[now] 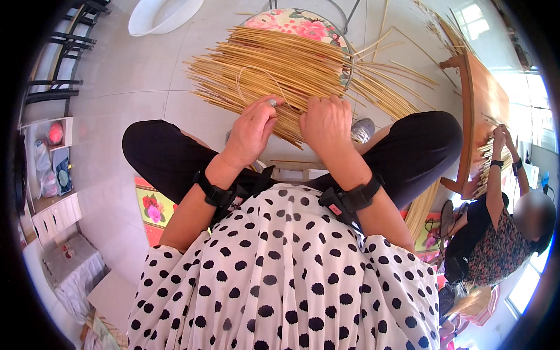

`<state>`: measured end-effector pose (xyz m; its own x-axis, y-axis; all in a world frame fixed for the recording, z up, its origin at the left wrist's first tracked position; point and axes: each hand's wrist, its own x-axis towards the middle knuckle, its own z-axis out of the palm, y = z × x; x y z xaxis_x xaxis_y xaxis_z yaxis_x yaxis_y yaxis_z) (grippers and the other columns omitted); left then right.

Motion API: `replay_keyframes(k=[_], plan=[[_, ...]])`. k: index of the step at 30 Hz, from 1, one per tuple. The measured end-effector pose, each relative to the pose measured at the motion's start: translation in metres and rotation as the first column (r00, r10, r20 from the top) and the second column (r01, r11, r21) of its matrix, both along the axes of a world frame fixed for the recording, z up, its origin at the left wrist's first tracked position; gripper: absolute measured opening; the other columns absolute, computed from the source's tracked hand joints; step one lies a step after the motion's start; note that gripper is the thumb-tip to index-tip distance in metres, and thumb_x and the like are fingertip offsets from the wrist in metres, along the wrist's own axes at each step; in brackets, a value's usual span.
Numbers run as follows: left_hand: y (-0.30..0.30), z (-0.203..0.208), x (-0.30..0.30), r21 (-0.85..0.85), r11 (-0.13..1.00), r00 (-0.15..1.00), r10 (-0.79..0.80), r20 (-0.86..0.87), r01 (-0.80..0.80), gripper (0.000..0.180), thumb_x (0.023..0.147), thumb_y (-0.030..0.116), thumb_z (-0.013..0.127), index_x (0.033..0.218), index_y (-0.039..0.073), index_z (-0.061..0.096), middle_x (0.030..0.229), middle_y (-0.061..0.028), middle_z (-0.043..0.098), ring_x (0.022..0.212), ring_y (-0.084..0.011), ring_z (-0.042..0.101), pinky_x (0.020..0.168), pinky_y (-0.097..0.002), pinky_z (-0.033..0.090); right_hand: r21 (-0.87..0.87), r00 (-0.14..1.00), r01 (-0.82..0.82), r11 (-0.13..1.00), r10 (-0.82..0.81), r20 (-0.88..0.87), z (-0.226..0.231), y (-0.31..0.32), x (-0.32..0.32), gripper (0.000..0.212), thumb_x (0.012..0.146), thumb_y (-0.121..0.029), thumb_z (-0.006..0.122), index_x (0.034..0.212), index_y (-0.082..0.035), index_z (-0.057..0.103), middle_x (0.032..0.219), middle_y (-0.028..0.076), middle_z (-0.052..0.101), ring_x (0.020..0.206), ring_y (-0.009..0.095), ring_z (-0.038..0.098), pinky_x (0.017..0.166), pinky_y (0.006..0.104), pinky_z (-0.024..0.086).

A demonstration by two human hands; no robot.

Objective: The person ties bundles of thin wooden strips together using small white ties, then presses down on the bundles by hand while they rest on their lap.

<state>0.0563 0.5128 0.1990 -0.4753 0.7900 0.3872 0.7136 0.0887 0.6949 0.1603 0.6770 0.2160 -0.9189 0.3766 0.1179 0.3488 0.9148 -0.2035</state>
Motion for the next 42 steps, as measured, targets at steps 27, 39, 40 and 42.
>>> replay_keyframes(k=[27,39,40,42], plan=[[-0.012,0.021,-0.004,-0.011,0.977,0.870,0.194,0.453,-0.212,0.004,0.098,0.005,0.058,0.100,0.002,0.057,0.085,-0.0094,0.069,0.069,-0.0139,0.064,0.064,-0.0263,0.050,-0.631,0.965,0.260,0.731,-0.191,0.178,-0.006,0.015,-0.007,0.018,0.084,-0.024,0.071,0.093,-0.010,0.078,0.081,0.014,0.073,0.076,0.032,0.071,0.072,0.0412,0.055],[-0.003,-0.012,0.020,-0.268,0.955,0.805,0.257,0.534,-0.127,0.010,0.097,0.011,0.061,0.097,0.001,0.059,0.064,-0.0043,0.062,0.052,-0.0083,0.053,0.049,-0.0253,0.042,-0.623,0.969,0.247,0.743,-0.193,0.154,0.000,0.014,-0.008,0.020,0.082,-0.024,0.071,0.093,-0.008,0.078,0.080,0.015,0.073,0.075,0.032,0.071,0.072,0.0398,0.056],[-0.003,-0.014,0.019,-0.273,0.953,0.812,0.263,0.522,-0.133,0.010,0.097,0.011,0.062,0.097,0.001,0.059,0.064,-0.0043,0.062,0.053,-0.0084,0.053,0.050,-0.0252,0.042,-0.629,0.970,0.243,0.739,-0.190,0.153,-0.001,0.015,-0.008,0.020,0.082,-0.024,0.071,0.093,-0.008,0.078,0.081,0.015,0.073,0.075,0.032,0.071,0.072,0.0396,0.056],[-0.002,-0.014,0.018,-0.276,0.951,0.817,0.270,0.509,-0.141,0.010,0.097,0.011,0.062,0.096,0.001,0.059,0.064,-0.0042,0.062,0.053,-0.0084,0.053,0.050,-0.0253,0.042,-0.644,0.971,0.237,0.728,-0.184,0.150,-0.004,0.016,-0.009,0.021,0.082,-0.024,0.071,0.094,-0.008,0.078,0.081,0.014,0.073,0.076,0.031,0.071,0.072,0.0391,0.056]])
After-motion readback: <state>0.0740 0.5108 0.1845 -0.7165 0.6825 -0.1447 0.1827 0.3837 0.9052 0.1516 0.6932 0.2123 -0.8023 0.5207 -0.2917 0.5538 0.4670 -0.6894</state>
